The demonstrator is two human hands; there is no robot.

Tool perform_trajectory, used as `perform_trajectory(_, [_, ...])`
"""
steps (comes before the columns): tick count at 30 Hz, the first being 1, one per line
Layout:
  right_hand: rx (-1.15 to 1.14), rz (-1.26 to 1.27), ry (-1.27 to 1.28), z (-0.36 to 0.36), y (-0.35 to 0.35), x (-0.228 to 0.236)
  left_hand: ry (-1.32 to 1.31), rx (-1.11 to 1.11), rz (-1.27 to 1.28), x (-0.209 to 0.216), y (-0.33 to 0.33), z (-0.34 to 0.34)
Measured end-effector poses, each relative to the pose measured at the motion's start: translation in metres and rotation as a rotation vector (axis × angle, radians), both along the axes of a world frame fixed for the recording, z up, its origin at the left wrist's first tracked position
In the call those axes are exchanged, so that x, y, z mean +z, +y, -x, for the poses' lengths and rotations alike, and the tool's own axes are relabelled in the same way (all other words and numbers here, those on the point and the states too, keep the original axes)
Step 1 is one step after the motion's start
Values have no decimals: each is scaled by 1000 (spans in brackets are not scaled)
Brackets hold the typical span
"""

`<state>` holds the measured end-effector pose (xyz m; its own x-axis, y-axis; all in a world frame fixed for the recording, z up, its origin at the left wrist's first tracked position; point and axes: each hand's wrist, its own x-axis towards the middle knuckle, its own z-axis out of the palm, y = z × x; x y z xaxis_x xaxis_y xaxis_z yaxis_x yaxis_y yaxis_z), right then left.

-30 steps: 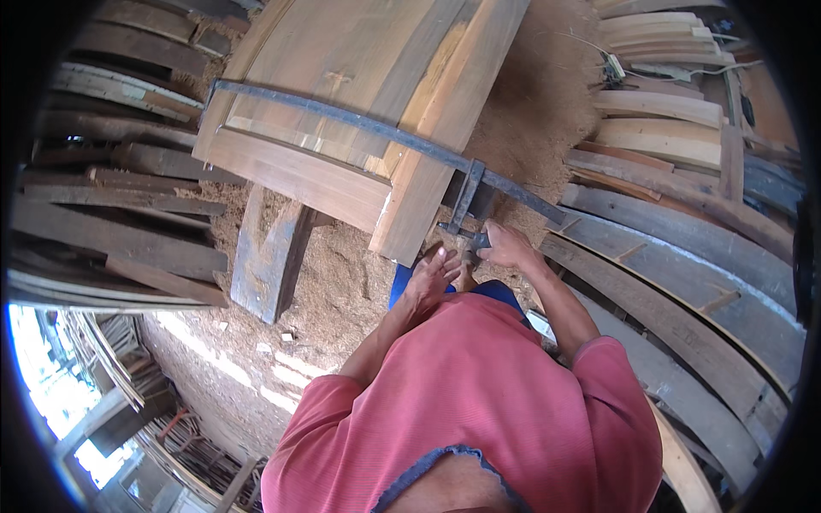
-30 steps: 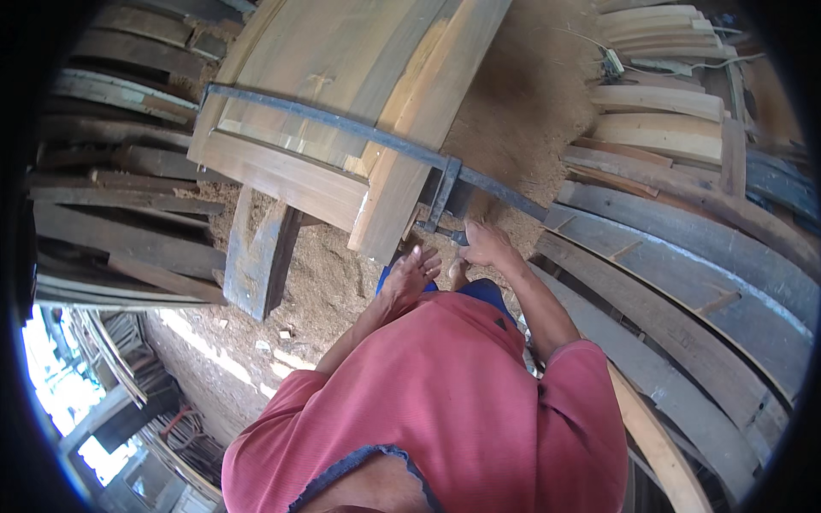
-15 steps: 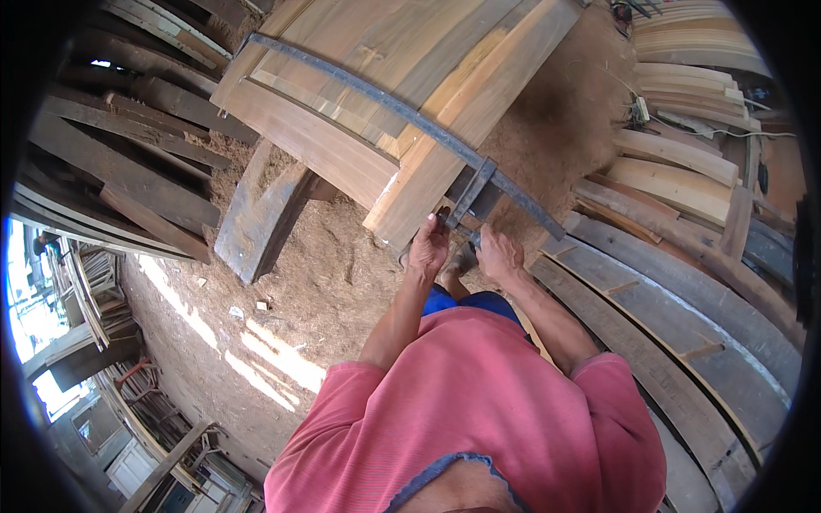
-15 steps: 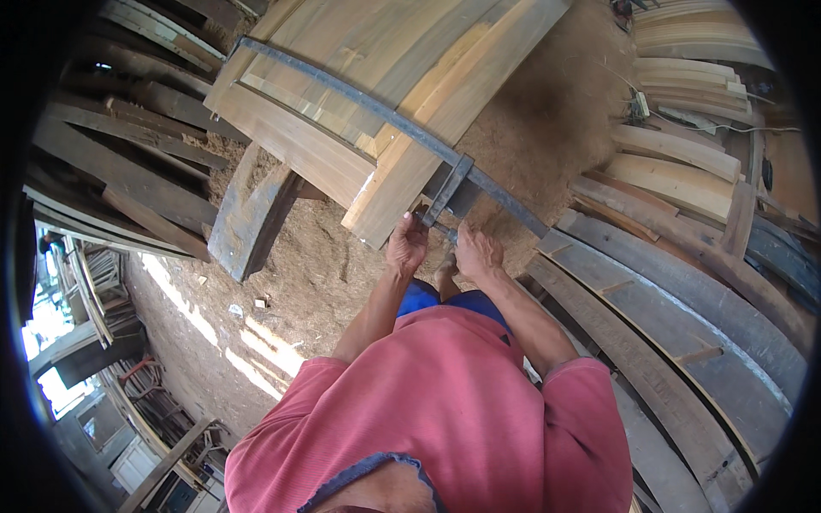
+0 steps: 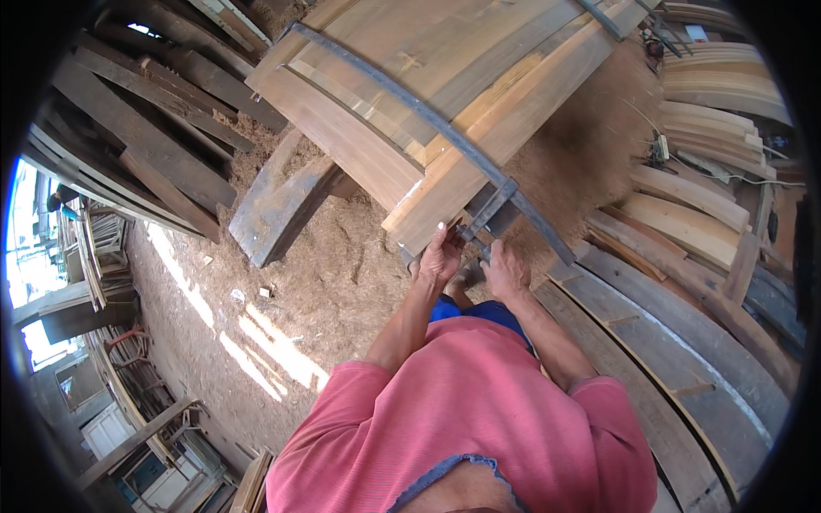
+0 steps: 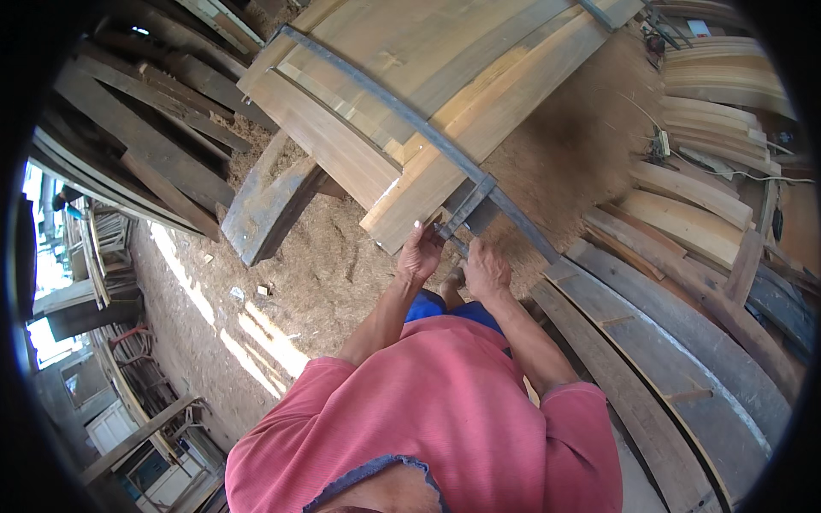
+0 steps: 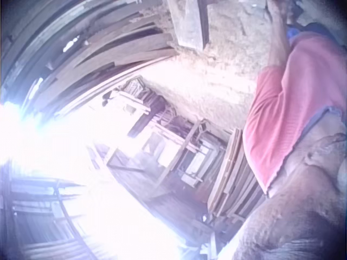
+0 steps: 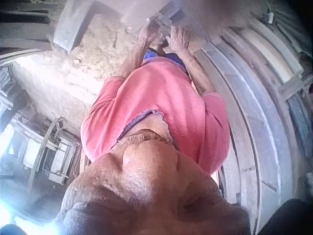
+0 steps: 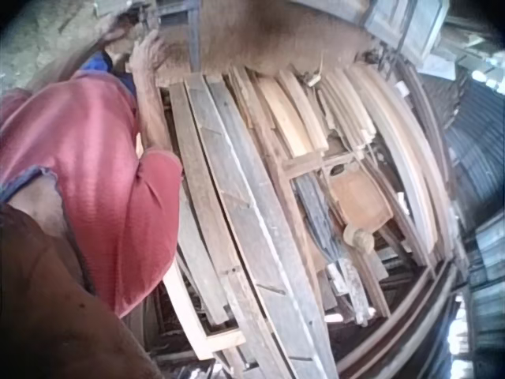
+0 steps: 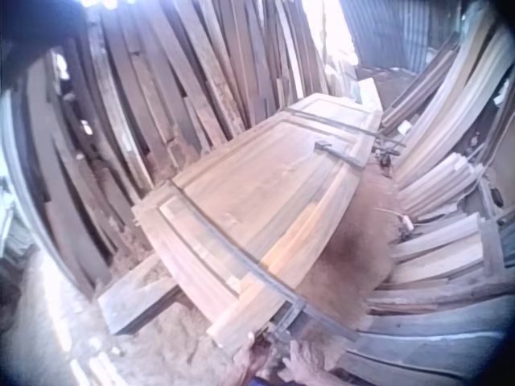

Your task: The person assembles a wood door by using a metal bar clamp to hold the frame pieces together and striking a wood block with a hammer to align the panels.

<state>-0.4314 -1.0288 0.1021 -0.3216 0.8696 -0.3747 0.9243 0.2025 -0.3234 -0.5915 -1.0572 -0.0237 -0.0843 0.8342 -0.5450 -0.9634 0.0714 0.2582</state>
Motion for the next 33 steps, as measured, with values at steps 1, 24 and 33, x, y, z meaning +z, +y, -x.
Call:
perform_trajectory(1, [-52,98,6,1,8,-3,23,-3,14,4,3,-2])
perform_trajectory(24, [-79,849,321,-37,50,-42,1111,-529,623,55,34,159])
perform_trajectory(33, [57,-59,131,-20,-7,-4,1528,-596,724,51,45,140])
